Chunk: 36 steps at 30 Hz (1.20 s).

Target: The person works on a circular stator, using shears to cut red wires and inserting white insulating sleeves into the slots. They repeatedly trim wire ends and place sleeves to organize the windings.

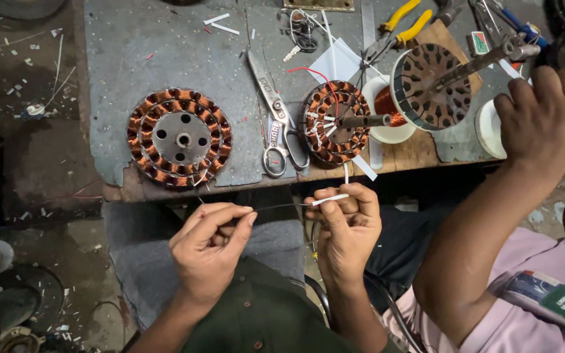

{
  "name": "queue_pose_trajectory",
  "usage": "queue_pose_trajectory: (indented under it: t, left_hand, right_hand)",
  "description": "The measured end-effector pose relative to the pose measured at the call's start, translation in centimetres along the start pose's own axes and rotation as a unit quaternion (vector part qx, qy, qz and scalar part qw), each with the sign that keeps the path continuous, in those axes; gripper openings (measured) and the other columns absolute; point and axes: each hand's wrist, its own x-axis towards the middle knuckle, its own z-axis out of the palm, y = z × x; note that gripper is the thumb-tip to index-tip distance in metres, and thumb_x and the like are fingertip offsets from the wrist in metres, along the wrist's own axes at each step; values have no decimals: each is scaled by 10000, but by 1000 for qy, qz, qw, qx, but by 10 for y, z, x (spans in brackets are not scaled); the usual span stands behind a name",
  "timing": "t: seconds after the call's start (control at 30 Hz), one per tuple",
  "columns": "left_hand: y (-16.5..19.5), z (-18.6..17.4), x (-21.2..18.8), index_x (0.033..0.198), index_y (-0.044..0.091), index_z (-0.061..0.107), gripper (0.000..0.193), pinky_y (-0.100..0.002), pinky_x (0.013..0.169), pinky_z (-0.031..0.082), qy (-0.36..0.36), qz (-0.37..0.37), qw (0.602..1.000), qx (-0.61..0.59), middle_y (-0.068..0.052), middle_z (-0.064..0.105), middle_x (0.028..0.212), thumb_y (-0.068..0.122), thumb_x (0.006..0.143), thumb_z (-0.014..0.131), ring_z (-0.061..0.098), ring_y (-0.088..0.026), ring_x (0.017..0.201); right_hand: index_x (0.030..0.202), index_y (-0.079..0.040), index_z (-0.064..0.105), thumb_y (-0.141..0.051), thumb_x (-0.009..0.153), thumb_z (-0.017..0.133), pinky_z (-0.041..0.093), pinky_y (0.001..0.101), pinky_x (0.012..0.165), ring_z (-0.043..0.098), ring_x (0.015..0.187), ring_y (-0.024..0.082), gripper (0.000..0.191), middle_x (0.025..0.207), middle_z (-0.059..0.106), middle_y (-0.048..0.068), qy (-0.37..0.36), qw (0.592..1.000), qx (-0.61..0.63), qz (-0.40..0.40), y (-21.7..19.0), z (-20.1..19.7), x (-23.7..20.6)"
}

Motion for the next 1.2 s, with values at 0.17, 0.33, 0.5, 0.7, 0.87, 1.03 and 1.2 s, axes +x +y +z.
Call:
queue_pose_trajectory:
  t: [0.17,0.33,0.5,0.7,0.87,1.03,1.2]
  left_hand:
    - [2,0,2,984,-7,758,135,-151,517,383,5,-1,1000,7,0,680,941,-47,862,799,483,33,632]
    - [4,1,4,999,14,759,149,-189,577,468,-12,47,998,33,-31,714,945,-20,863,810,595,-24,688]
    - [5,-7,10,976,33,813,156,-251,517,528,-60,-30,997,32,-64,788,871,-7,825,811,663,-131,562]
    - [5,-20,17,1091,7,758,279,-270,699,612,-56,163,984,51,-88,769,941,15,819,816,762,-176,812]
    - [12,-19,27,1021,37,783,208,-254,675,620,-29,187,978,92,-70,763,933,16,818,824,769,-151,780]
    - [5,-24,39,1012,38,763,189,-312,716,598,6,263,937,230,-79,739,1041,30,830,816,753,-219,838]
    - [-7,-31,46,1056,50,779,205,-314,711,595,-12,276,931,237,-58,734,1051,20,857,818,745,-207,825]
  right_hand:
    - [1220,-15,566,59,974,686,631,376,802,761,978,298,283,1111,730,214,-19,999,-29,-20,0,6,0]
    - [1180,11,571,109,962,672,629,385,859,762,1008,297,259,1125,734,231,-41,997,-71,-8,5,17,-9]
    - [1198,-24,528,153,857,683,605,343,844,749,915,243,414,1002,754,239,-43,989,-130,53,12,30,-13]
    - [1080,38,559,130,882,716,602,374,866,750,967,258,268,1032,749,254,-127,983,-118,66,15,33,-10]
    - [1043,82,708,-39,1011,571,579,368,921,732,1033,250,186,1142,745,197,-160,972,-171,2,7,31,0]
    - [1142,75,684,-108,1051,620,508,338,771,632,874,208,213,1123,721,171,10,967,-253,-26,-16,45,18]
    - [1244,24,627,-242,859,755,494,452,860,665,952,275,485,1125,690,146,-124,778,-548,-282,-22,80,7]
